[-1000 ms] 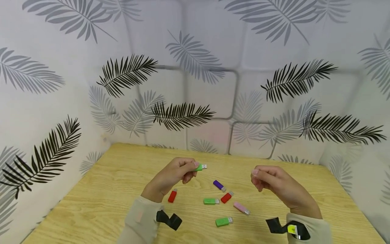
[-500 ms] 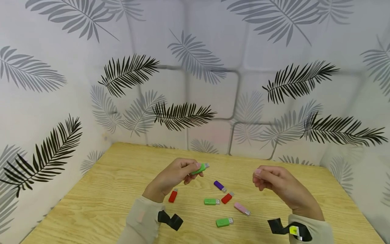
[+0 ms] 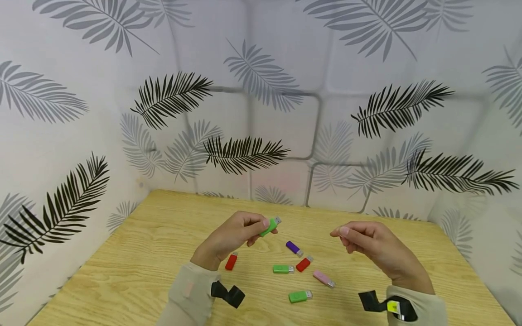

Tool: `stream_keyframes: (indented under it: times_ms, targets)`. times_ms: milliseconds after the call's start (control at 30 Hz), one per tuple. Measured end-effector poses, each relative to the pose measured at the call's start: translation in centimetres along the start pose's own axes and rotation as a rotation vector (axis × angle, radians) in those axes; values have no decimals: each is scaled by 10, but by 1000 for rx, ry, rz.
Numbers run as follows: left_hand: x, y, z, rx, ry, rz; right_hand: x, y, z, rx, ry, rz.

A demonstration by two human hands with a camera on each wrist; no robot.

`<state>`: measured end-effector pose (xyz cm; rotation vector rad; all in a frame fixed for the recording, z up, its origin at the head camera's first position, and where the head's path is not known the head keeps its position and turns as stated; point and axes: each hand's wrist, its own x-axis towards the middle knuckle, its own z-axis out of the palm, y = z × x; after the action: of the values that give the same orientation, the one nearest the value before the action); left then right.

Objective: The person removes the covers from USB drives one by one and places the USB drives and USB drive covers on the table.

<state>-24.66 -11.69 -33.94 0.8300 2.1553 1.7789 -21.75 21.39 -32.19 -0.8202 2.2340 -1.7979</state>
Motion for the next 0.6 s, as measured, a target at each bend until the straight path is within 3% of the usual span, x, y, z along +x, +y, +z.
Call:
stream_keyframes:
  times_ms: [133, 333, 600]
  targets:
    - [-1, 1, 0, 7, -11, 8, 0, 0, -1, -1, 35, 36]
    - [0, 2, 1, 27, -1, -37, 1, 0, -1, 74, 85, 103]
    - [2, -1, 5, 126, 40, -74, 0, 0, -1, 26, 266, 193]
